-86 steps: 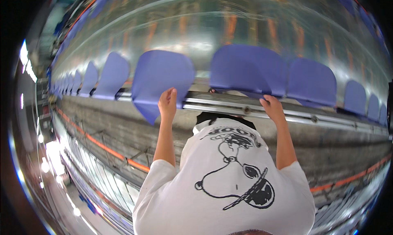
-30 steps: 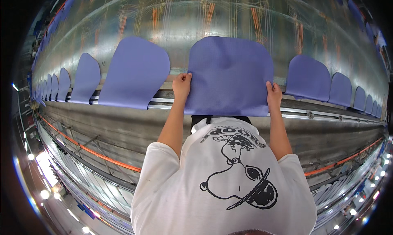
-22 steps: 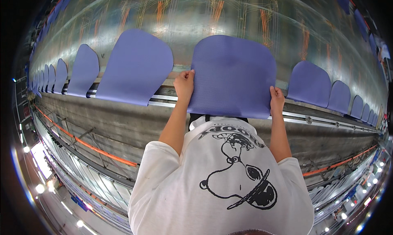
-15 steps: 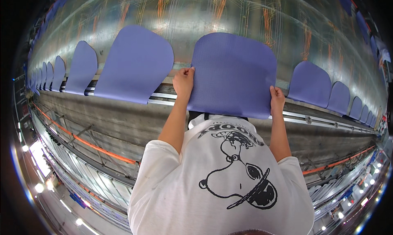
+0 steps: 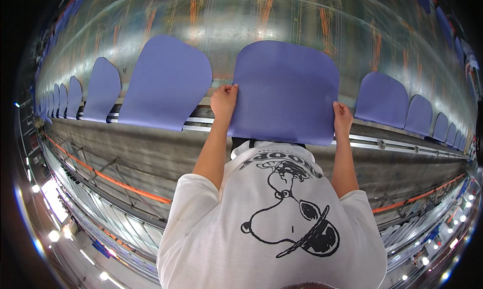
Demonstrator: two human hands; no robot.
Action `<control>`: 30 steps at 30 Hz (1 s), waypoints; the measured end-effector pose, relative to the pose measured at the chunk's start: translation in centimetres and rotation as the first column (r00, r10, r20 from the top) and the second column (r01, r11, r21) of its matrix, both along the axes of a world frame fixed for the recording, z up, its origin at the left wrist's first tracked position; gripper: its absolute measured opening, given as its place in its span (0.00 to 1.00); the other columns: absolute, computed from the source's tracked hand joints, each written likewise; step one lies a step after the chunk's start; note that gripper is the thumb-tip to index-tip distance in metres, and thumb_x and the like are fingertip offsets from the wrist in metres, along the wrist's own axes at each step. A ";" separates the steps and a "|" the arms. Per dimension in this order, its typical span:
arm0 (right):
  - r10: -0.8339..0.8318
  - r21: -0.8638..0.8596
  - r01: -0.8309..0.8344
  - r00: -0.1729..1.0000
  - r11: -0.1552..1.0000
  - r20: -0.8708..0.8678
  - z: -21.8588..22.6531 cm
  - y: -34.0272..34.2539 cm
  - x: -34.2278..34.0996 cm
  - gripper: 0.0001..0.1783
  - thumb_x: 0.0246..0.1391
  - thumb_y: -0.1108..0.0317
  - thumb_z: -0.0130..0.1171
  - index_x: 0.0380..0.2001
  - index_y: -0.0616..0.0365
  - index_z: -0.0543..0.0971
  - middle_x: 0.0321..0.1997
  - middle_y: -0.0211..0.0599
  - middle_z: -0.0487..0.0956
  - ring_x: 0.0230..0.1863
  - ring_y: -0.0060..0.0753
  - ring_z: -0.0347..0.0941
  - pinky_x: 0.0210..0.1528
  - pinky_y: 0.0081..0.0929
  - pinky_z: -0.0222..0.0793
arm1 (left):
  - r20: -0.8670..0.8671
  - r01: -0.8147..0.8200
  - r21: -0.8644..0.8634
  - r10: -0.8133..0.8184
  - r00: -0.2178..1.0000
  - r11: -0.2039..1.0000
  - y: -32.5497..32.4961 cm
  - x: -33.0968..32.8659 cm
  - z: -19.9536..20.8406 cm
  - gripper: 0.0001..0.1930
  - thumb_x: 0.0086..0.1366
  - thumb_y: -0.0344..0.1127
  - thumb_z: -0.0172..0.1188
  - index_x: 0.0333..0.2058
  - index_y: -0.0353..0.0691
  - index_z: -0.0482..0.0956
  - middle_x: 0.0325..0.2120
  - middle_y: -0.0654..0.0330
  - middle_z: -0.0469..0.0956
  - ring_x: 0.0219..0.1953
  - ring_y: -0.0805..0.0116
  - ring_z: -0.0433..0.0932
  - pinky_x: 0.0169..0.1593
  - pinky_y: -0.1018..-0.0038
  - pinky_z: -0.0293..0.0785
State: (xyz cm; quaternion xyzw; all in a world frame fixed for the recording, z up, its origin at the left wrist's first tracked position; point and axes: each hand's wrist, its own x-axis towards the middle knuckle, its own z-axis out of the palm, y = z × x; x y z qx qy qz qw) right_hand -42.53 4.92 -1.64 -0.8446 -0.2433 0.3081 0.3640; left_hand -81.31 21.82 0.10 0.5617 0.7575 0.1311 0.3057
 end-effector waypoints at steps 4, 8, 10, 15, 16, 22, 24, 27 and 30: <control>-0.038 0.004 0.038 0.999 0.999 -0.002 0.2 0.7 0.5 0.19 0.62 0.56 0.68 0.43 0.64 0.84 0.35 0.32 0.85 0.36 0.20 0.77 0.42 0.22 0.72 | -0.157 0.132 -0.060 -0.140 0.978 0.989 1.2 0.3 0.7 0.20 0.64 0.54 0.64 0.35 0.41 0.88 0.29 0.54 0.87 0.35 0.50 0.86 0.42 0.56 0.80; -0.058 0.046 0.058 0.998 0.997 0.002 -0.4 1.1 0.6 0.20 0.59 0.55 0.71 0.41 0.65 0.85 0.32 0.32 0.84 0.34 0.21 0.77 0.41 0.23 0.73 | -0.072 0.113 0.070 -0.108 0.992 0.991 1.6 -0.3 0.1 0.20 0.63 0.52 0.66 0.35 0.38 0.88 0.29 0.53 0.87 0.34 0.52 0.86 0.40 0.59 0.80; -0.067 0.050 0.068 0.998 0.996 -0.016 -0.1 1.3 0.4 0.20 0.58 0.56 0.72 0.40 0.65 0.85 0.32 0.32 0.84 0.33 0.21 0.77 0.40 0.23 0.73 | 0.011 0.079 0.104 -0.081 0.997 0.991 1.6 -0.5 -0.5 0.20 0.63 0.51 0.67 0.35 0.37 0.87 0.28 0.53 0.87 0.32 0.55 0.86 0.39 0.61 0.79; -0.131 0.008 0.132 0.985 0.991 -0.109 0.0 1.3 0.5 0.19 0.57 0.57 0.72 0.39 0.64 0.85 0.31 0.31 0.84 0.32 0.20 0.77 0.39 0.22 0.73 | 0.200 -0.032 -0.027 0.037 0.979 0.999 1.9 -0.2 -0.4 0.17 0.61 0.46 0.71 0.32 0.34 0.86 0.21 0.64 0.81 0.24 0.75 0.76 0.32 0.73 0.72; -0.140 0.000 0.141 0.984 0.990 -0.112 0.1 1.4 0.4 0.19 0.57 0.57 0.72 0.39 0.64 0.86 0.31 0.30 0.84 0.32 0.20 0.77 0.39 0.22 0.73 | 0.205 -0.034 -0.029 0.039 0.978 0.999 2.0 -0.5 -0.7 0.17 0.60 0.46 0.72 0.32 0.34 0.86 0.20 0.64 0.81 0.24 0.76 0.76 0.31 0.74 0.71; -0.142 -0.027 0.140 0.988 0.990 -0.056 0.1 1.3 0.3 0.18 0.56 0.55 0.73 0.38 0.61 0.87 0.30 0.31 0.85 0.32 0.21 0.77 0.39 0.24 0.73 | 0.230 -0.015 -0.032 0.022 0.973 0.999 2.2 -1.2 -1.7 0.18 0.60 0.46 0.72 0.32 0.33 0.87 0.21 0.64 0.81 0.24 0.77 0.75 0.31 0.75 0.71; -0.157 -0.024 0.156 0.986 0.988 -0.062 -0.1 1.3 0.2 0.19 0.56 0.54 0.73 0.38 0.60 0.87 0.31 0.31 0.85 0.32 0.21 0.78 0.39 0.24 0.74 | 0.229 -0.023 -0.024 0.028 0.973 0.999 2.1 -1.3 -2.0 0.17 0.60 0.45 0.73 0.33 0.33 0.87 0.22 0.64 0.81 0.24 0.77 0.76 0.32 0.75 0.71; -0.175 -0.039 0.172 0.981 0.984 -0.085 -0.2 1.4 0.3 0.19 0.56 0.54 0.73 0.38 0.61 0.87 0.31 0.30 0.85 0.32 0.21 0.78 0.39 0.24 0.74 | 0.232 -0.026 -0.028 0.032 0.972 0.999 2.1 -1.2 -1.8 0.17 0.60 0.44 0.73 0.33 0.32 0.87 0.22 0.64 0.82 0.25 0.77 0.76 0.32 0.75 0.72; -0.196 -0.051 0.192 0.976 0.980 -0.096 0.0 1.4 0.2 0.19 0.56 0.54 0.73 0.39 0.61 0.87 0.30 0.30 0.85 0.32 0.21 0.77 0.39 0.23 0.73 | 0.198 -0.019 -0.050 0.028 0.980 0.999 2.3 -0.8 -1.1 0.17 0.61 0.44 0.73 0.34 0.32 0.87 0.22 0.64 0.81 0.25 0.77 0.76 0.32 0.75 0.72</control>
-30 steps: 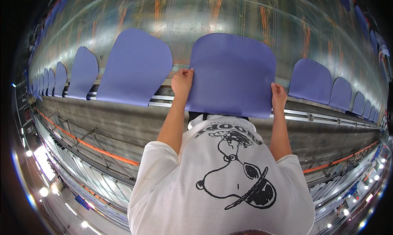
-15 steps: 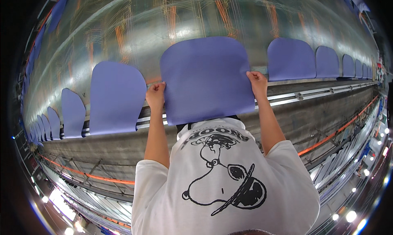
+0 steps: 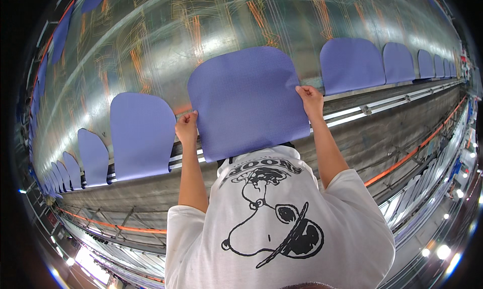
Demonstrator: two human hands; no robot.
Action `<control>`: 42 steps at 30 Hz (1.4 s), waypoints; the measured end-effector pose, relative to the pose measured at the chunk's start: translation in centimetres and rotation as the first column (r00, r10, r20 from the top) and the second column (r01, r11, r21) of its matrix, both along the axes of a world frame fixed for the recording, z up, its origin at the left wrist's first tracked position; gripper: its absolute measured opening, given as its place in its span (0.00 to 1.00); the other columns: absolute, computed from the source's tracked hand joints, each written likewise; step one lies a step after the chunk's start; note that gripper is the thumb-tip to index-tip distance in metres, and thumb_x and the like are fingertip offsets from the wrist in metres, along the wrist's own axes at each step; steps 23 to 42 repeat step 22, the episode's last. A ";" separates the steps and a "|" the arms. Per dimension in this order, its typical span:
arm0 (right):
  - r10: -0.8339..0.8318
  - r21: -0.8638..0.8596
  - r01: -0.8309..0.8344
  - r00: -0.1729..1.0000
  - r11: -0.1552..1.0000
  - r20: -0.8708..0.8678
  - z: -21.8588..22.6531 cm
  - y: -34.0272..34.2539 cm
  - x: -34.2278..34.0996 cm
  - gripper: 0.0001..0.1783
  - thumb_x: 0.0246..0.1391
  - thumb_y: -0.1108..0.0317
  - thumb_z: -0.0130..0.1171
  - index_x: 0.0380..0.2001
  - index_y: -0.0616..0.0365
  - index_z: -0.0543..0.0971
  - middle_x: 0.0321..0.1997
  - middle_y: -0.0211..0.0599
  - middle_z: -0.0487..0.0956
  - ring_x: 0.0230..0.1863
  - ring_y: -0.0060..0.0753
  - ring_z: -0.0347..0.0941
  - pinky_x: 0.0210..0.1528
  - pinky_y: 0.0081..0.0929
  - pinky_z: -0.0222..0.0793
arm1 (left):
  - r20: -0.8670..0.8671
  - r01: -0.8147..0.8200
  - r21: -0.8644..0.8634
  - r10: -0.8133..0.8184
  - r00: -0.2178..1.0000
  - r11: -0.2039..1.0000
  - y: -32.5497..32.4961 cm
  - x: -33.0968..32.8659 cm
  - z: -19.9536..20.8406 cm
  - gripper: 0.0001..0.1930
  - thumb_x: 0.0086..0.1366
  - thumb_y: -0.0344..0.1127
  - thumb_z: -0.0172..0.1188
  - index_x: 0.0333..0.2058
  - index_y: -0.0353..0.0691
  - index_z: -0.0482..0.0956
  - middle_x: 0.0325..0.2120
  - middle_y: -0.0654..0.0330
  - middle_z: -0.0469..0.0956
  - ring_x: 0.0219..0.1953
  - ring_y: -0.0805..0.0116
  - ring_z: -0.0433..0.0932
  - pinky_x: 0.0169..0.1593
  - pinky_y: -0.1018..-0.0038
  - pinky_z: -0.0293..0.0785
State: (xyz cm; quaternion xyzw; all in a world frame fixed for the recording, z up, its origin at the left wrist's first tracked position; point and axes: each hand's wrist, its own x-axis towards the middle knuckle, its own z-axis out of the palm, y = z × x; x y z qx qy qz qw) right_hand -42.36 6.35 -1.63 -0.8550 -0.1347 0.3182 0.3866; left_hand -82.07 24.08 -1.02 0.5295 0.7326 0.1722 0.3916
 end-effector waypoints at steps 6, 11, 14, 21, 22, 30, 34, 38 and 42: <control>-0.017 -0.039 0.016 0.999 0.999 -0.042 1.1 0.5 -0.1 0.19 0.56 0.54 0.73 0.39 0.60 0.88 0.30 0.29 0.84 0.31 0.21 0.77 0.39 0.23 0.73 | 0.007 -0.017 -0.015 0.017 1.000 1.000 -0.1 -0.3 -0.2 0.17 0.61 0.44 0.73 0.35 0.31 0.87 0.22 0.64 0.81 0.25 0.77 0.75 0.32 0.75 0.71; -0.004 -0.006 0.003 0.999 1.000 -0.048 0.3 -0.1 0.2 0.19 0.56 0.54 0.73 0.39 0.60 0.87 0.31 0.29 0.85 0.32 0.21 0.77 0.39 0.23 0.73 | -0.014 0.005 0.008 -0.005 1.000 1.000 -0.1 0.1 0.3 0.16 0.62 0.43 0.72 0.36 0.32 0.87 0.22 0.64 0.81 0.25 0.78 0.75 0.32 0.75 0.72; 0.055 -0.026 -0.055 0.998 0.998 0.001 0.3 -0.2 0.4 0.18 0.56 0.54 0.72 0.38 0.60 0.87 0.31 0.29 0.85 0.32 0.21 0.78 0.40 0.23 0.73 | 0.003 0.000 -0.018 0.000 1.000 1.000 -0.1 0.0 0.2 0.16 0.62 0.43 0.72 0.36 0.31 0.87 0.23 0.64 0.82 0.25 0.78 0.75 0.32 0.75 0.72; 0.070 -0.020 -0.071 0.995 0.997 -0.075 1.0 -0.4 0.3 0.16 0.58 0.58 0.72 0.39 0.61 0.86 0.32 0.27 0.83 0.34 0.17 0.76 0.39 0.20 0.72 | 0.039 -0.008 -0.015 0.008 0.999 1.000 -0.2 -0.4 -0.2 0.16 0.62 0.42 0.73 0.36 0.33 0.87 0.23 0.64 0.82 0.25 0.77 0.75 0.32 0.76 0.72; 0.064 -0.018 -0.066 0.994 0.998 -0.090 0.8 -0.5 0.3 0.18 0.57 0.56 0.73 0.40 0.60 0.86 0.33 0.30 0.84 0.34 0.20 0.76 0.41 0.22 0.73 | 0.070 -0.015 -0.029 0.017 0.997 0.999 -0.2 -0.4 -0.1 0.15 0.62 0.42 0.73 0.36 0.33 0.87 0.23 0.64 0.82 0.25 0.77 0.75 0.32 0.76 0.72; 0.064 -0.018 -0.066 0.994 0.998 -0.090 0.8 -0.5 0.3 0.18 0.57 0.56 0.73 0.40 0.60 0.86 0.33 0.30 0.84 0.34 0.20 0.76 0.41 0.22 0.73 | 0.070 -0.015 -0.029 0.017 0.997 0.999 -0.2 -0.4 -0.1 0.15 0.62 0.42 0.73 0.36 0.33 0.87 0.23 0.64 0.82 0.25 0.77 0.75 0.32 0.76 0.72; 0.064 -0.018 -0.066 0.994 0.998 -0.090 0.8 -0.5 0.3 0.18 0.57 0.56 0.73 0.40 0.60 0.86 0.33 0.30 0.84 0.34 0.20 0.76 0.41 0.22 0.73 | 0.070 -0.015 -0.029 0.017 0.997 0.999 -0.2 -0.4 -0.1 0.15 0.62 0.42 0.73 0.36 0.33 0.87 0.23 0.64 0.82 0.25 0.77 0.75 0.32 0.76 0.72; 0.064 -0.018 -0.066 0.994 0.998 -0.090 0.8 -0.5 0.3 0.18 0.57 0.56 0.73 0.40 0.60 0.86 0.33 0.30 0.84 0.34 0.20 0.76 0.41 0.22 0.73 | 0.070 -0.015 -0.029 0.017 0.997 0.999 -0.2 -0.4 -0.1 0.15 0.62 0.42 0.73 0.36 0.33 0.87 0.23 0.64 0.82 0.25 0.77 0.75 0.32 0.76 0.72; 0.064 -0.018 -0.066 0.994 0.998 -0.090 0.8 -0.5 0.3 0.18 0.57 0.56 0.73 0.40 0.60 0.86 0.33 0.30 0.84 0.34 0.20 0.76 0.41 0.22 0.73 | 0.070 -0.015 -0.029 0.017 0.997 0.999 -0.2 -0.4 -0.1 0.15 0.62 0.42 0.73 0.36 0.33 0.87 0.23 0.64 0.82 0.25 0.77 0.75 0.32 0.76 0.72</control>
